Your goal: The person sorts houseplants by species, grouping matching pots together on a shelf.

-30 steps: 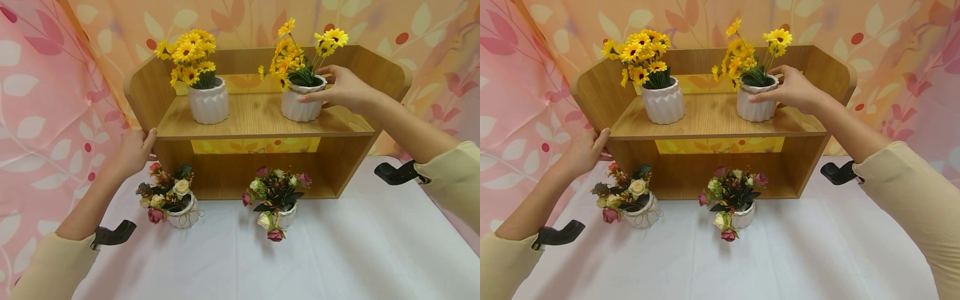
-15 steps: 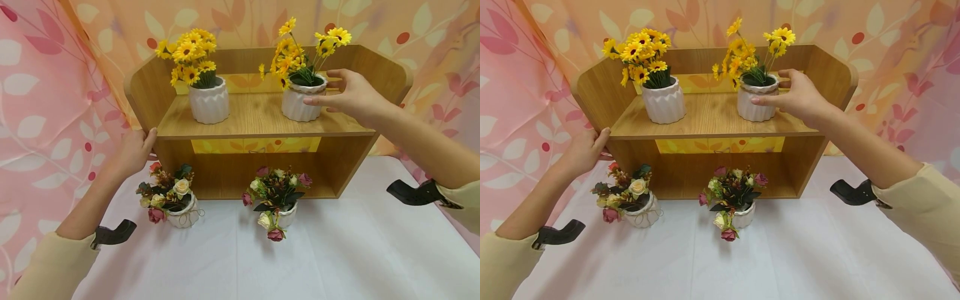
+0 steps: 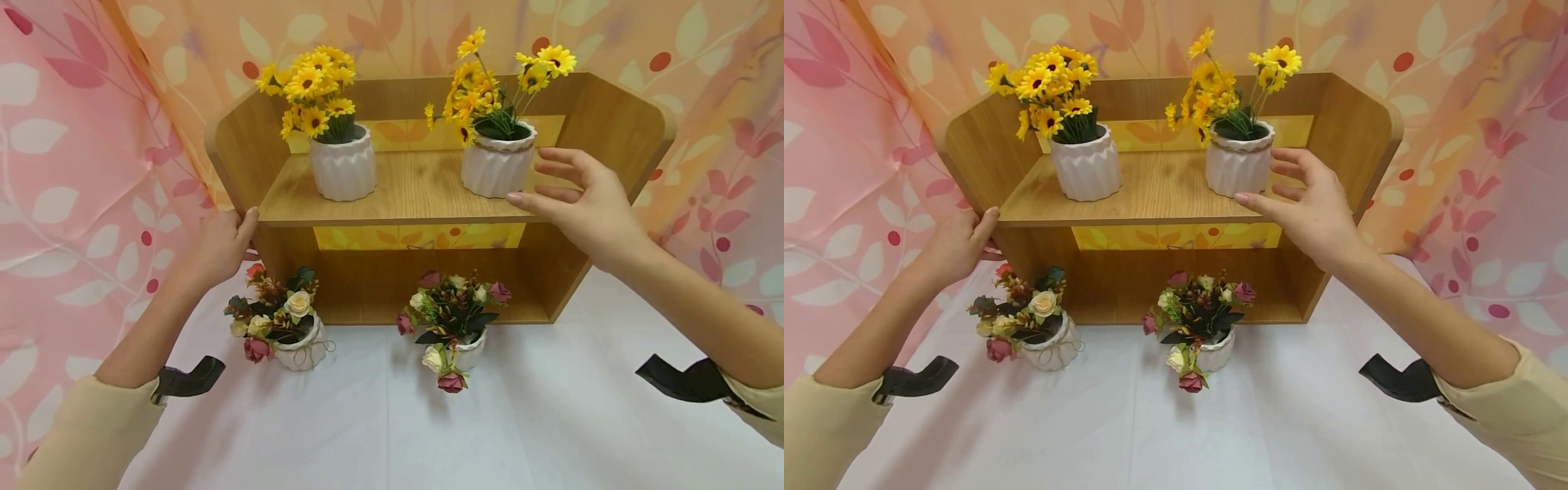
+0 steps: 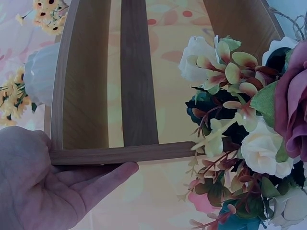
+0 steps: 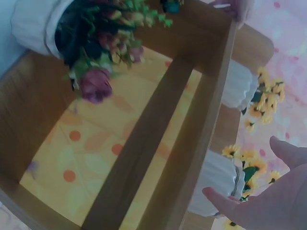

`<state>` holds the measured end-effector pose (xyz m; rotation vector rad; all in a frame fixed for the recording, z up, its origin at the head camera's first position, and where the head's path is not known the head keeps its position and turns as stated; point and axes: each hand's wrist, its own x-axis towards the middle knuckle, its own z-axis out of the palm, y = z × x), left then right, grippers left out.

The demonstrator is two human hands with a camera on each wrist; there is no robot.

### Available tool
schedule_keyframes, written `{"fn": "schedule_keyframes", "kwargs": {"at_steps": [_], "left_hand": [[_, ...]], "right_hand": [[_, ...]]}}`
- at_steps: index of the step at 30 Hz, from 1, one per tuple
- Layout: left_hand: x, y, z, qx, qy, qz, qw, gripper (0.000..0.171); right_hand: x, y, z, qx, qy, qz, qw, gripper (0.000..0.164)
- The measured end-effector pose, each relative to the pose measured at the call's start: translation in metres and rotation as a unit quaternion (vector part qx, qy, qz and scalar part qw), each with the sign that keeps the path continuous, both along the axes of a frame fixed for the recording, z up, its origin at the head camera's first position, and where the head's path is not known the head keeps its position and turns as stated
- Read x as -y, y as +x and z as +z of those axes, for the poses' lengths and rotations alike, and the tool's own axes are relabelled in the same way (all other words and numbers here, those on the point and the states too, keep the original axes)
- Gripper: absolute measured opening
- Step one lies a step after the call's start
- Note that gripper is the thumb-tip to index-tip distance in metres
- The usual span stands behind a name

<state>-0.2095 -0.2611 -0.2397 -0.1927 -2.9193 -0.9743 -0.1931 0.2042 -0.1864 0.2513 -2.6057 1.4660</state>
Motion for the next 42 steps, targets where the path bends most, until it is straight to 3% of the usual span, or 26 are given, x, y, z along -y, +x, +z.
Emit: {"fn": "schedule_keyframes", "kwargs": {"at_steps": [6,11,14,22,32,42], "left_hand": [[0.001,0.0,-0.001,0.002,-0.007,0.003,1.0,0.07],[0.001,0.0,-0.002,0.0,-0.009,0.005,0.9999,0.07],[0.0,-0.001,-0.002,0.003,-0.003,0.004,1.0,0.07],[0.001,-0.001,-0.001,0.0,-0.001,0.003,1.0,0.069],[0.001,-0.001,-0.001,0.0,-0.003,0.007,1.0,0.069],[0.001,0.0,-0.001,0.0,0.002,0.007,1.0,0.069]], "right_hand": [[-0.003,0.016,-0.03,-0.069,-0.001,0.014,0.998,0.064],[-0.003,0.031,-0.055,-0.15,0.016,0.003,0.989,0.054],[-0.001,0.039,-0.069,-0.175,0.015,-0.004,0.984,0.049],[0.005,0.054,-0.108,-0.191,0.017,0.009,0.981,0.042],[0.012,0.06,-0.156,-0.192,0.026,0.026,0.981,0.042],[0.017,0.071,-0.184,-0.224,0.055,-0.035,0.972,0.037]]}}
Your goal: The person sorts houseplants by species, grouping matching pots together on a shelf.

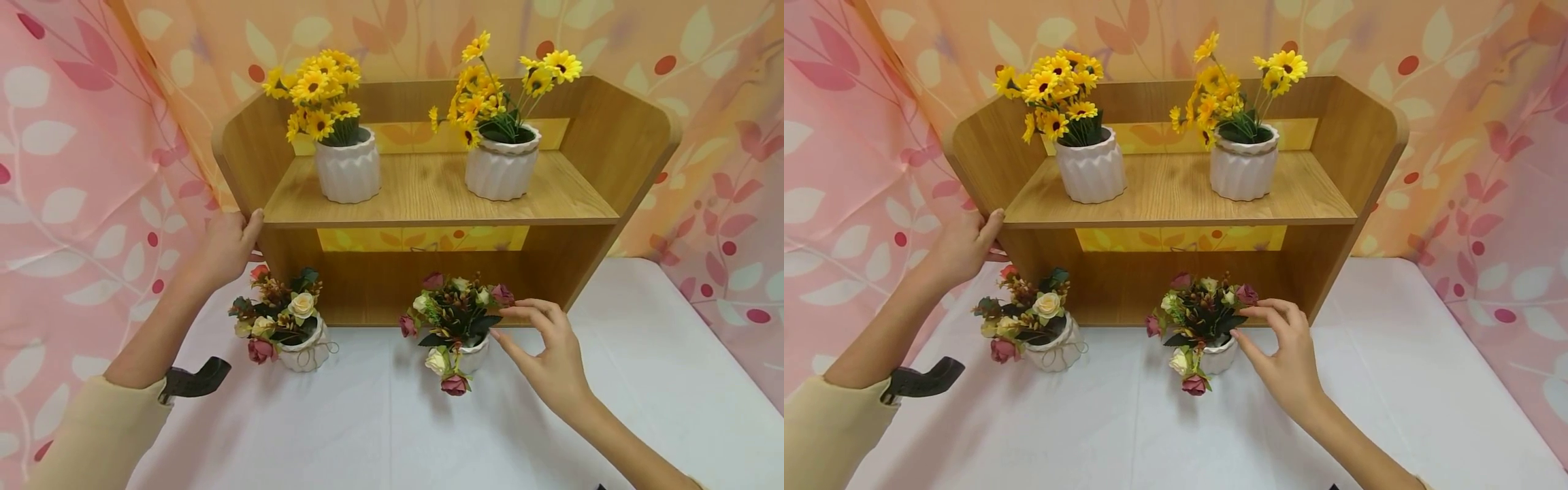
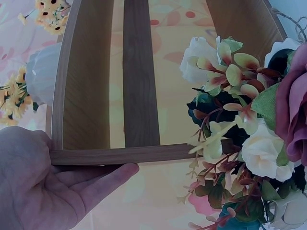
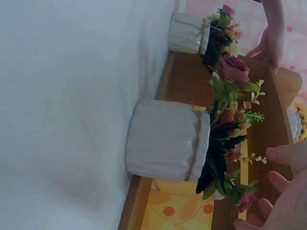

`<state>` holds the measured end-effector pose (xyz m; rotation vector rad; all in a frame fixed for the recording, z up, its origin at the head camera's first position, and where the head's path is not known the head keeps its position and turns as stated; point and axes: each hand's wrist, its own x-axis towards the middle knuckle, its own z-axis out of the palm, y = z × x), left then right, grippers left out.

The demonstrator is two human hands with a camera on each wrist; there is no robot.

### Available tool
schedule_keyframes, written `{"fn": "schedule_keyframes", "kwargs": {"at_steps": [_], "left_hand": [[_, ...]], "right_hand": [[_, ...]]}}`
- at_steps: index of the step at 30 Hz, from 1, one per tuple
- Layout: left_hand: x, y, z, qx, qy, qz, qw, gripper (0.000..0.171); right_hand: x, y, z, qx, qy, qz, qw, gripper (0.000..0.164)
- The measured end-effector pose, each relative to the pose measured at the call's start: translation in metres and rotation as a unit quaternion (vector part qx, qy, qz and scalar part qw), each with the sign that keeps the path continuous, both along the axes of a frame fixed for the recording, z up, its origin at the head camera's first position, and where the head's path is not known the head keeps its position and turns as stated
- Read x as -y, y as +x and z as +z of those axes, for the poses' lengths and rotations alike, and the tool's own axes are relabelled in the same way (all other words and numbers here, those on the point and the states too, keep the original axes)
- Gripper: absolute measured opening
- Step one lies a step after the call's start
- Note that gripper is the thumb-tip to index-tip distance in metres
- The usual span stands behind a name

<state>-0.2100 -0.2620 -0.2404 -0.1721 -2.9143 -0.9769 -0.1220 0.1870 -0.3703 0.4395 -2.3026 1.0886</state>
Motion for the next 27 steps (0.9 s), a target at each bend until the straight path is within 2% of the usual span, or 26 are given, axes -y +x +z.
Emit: {"fn": "schedule_keyframes", "kwargs": {"at_steps": [4,9,14,17,20,27], "left_hand": [[0.0,0.0,0.0,0.003,-0.005,0.001,1.0,0.07],[-0.001,0.0,0.0,0.0,-0.007,0.003,1.0,0.069],[-0.001,-0.001,0.0,-0.004,-0.007,0.003,1.0,0.069],[-0.001,-0.001,0.001,-0.005,-0.009,0.004,0.9999,0.069],[-0.001,0.0,0.001,-0.004,-0.009,0.004,0.9999,0.069],[0.0,-0.001,0.0,0.001,-0.007,0.002,1.0,0.07]], "right_hand": [[0.001,0.003,-0.011,0.01,0.001,0.0,1.0,0.039],[0.003,0.003,-0.023,0.072,0.006,0.013,0.997,0.036],[0.003,0.0,-0.031,0.163,-0.019,0.057,0.985,0.031],[0.004,-0.003,-0.035,0.196,-0.037,0.078,0.977,0.029],[0.008,-0.007,-0.04,0.206,-0.049,0.091,0.973,0.026],[0.017,-0.014,-0.052,0.192,-0.062,0.093,0.975,0.021]]}}
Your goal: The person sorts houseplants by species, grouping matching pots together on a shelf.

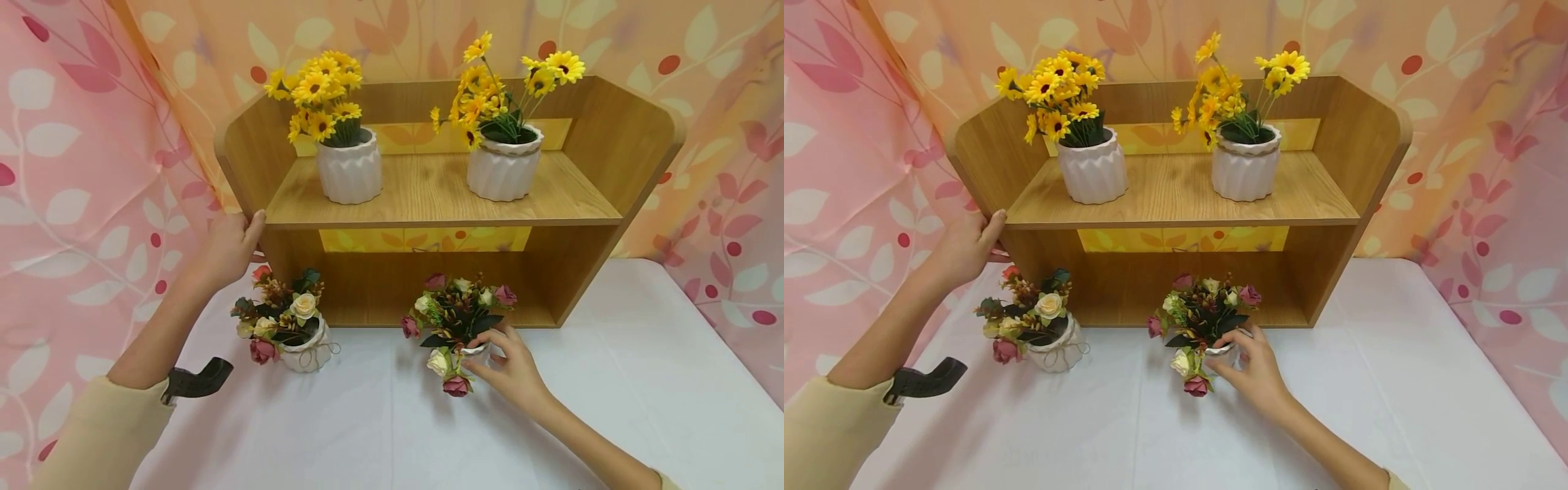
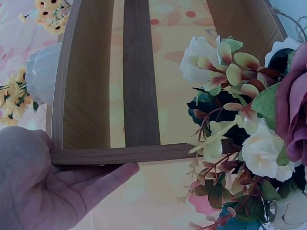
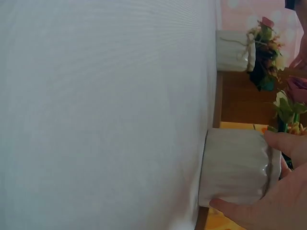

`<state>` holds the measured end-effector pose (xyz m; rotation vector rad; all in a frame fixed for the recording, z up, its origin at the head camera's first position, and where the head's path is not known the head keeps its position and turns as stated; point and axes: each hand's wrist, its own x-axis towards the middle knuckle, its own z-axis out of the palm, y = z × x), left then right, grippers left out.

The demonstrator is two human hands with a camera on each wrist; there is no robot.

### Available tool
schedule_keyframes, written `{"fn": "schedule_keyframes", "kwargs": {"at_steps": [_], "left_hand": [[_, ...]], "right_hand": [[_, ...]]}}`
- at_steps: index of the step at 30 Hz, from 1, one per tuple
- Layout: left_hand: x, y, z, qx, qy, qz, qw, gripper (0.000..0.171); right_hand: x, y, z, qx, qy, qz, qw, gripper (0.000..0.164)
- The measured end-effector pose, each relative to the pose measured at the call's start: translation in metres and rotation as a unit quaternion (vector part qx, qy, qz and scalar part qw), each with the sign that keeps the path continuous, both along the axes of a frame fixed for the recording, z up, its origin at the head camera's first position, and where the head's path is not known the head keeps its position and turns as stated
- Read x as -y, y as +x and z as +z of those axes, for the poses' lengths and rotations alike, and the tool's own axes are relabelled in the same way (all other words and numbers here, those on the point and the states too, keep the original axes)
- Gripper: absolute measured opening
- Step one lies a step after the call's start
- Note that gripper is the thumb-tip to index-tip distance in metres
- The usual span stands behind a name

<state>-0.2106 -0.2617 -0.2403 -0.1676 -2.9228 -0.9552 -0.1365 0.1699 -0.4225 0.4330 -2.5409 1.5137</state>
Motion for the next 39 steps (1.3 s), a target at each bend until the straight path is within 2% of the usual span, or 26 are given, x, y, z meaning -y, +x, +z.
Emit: {"fn": "schedule_keyframes", "kwargs": {"at_steps": [4,11,21,29,39], "left_hand": [[0.0,0.0,0.0,-0.001,0.0,-0.001,1.0,0.07],[0.0,0.0,0.0,-0.003,0.005,-0.003,1.0,0.069],[0.0,0.001,0.0,-0.007,0.007,-0.006,0.9999,0.068],[-0.001,0.001,0.0,0.0,0.016,-0.008,0.9998,0.069],[0.0,0.001,0.0,0.006,0.011,-0.006,0.9999,0.069]], "right_hand": [[0.004,-0.001,-0.003,0.002,-0.011,-0.018,1.0,0.025],[0.011,-0.001,-0.004,-0.008,-0.001,-0.051,0.999,0.028],[0.01,-0.001,0.006,-0.013,0.003,-0.048,0.999,0.026],[0.019,-0.015,0.018,-0.001,-0.004,-0.036,0.999,0.023],[0.044,-0.037,0.024,-0.029,0.009,-0.021,0.999,0.021]]}}
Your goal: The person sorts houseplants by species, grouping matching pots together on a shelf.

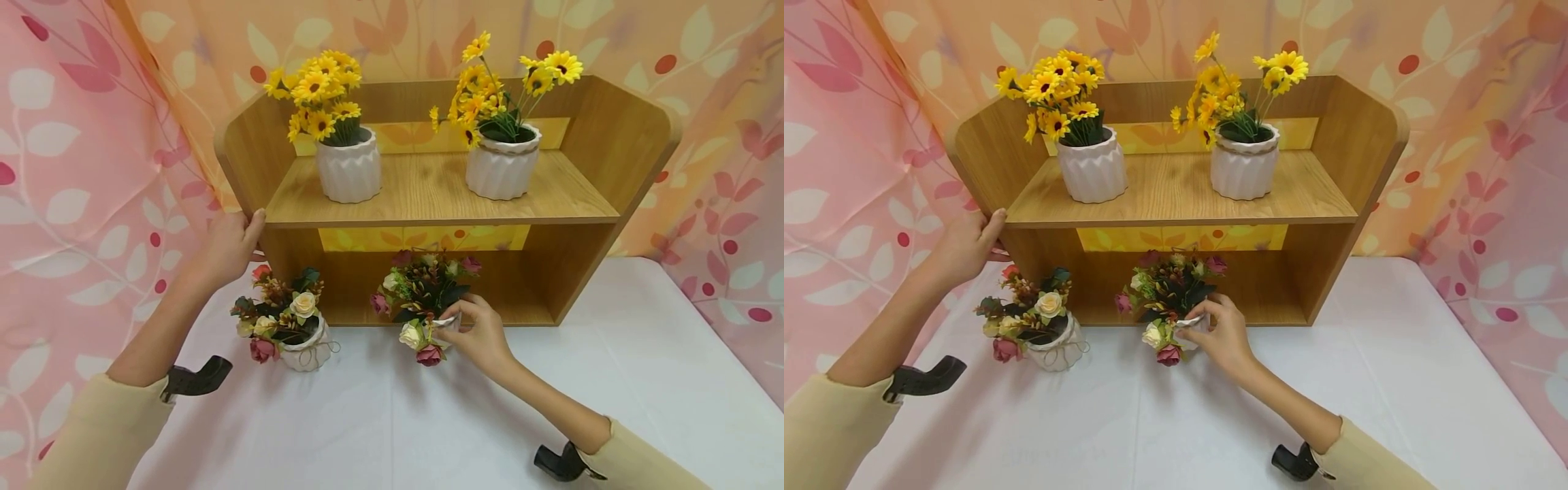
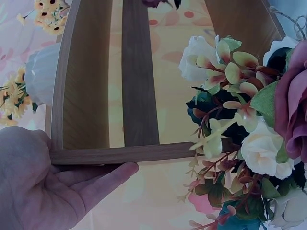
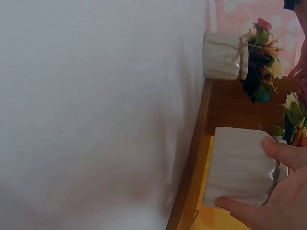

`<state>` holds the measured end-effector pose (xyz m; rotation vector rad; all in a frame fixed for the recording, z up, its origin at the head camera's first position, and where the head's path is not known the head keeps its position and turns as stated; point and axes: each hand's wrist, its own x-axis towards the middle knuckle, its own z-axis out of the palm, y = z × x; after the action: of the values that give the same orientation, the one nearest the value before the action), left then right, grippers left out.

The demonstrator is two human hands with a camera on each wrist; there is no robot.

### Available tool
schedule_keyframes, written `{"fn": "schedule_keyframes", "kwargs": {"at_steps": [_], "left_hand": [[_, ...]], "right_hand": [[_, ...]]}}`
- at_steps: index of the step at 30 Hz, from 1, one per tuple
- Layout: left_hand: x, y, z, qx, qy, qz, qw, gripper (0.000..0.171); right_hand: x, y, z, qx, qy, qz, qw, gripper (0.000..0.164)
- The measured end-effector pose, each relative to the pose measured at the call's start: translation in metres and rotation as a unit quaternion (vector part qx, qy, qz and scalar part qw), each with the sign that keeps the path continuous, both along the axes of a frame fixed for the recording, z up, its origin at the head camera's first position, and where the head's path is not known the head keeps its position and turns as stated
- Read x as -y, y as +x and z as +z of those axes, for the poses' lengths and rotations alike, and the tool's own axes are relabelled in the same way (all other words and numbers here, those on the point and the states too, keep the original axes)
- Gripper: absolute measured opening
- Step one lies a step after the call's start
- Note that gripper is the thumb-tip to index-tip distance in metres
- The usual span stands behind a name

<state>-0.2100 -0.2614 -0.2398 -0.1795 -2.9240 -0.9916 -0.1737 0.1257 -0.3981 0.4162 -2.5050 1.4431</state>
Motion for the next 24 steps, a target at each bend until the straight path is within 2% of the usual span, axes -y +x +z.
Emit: {"fn": "schedule_keyframes", "kwargs": {"at_steps": [13,24], "left_hand": [[0.0,0.0,0.001,0.001,0.002,-0.001,1.0,0.069],[0.0,0.001,0.001,-0.012,-0.002,-0.006,0.9999,0.066]], "right_hand": [[0.038,-0.031,0.006,-0.009,-0.012,0.024,1.0,0.022],[0.067,-0.058,0.0,-0.01,-0.042,0.067,0.997,0.02]]}}
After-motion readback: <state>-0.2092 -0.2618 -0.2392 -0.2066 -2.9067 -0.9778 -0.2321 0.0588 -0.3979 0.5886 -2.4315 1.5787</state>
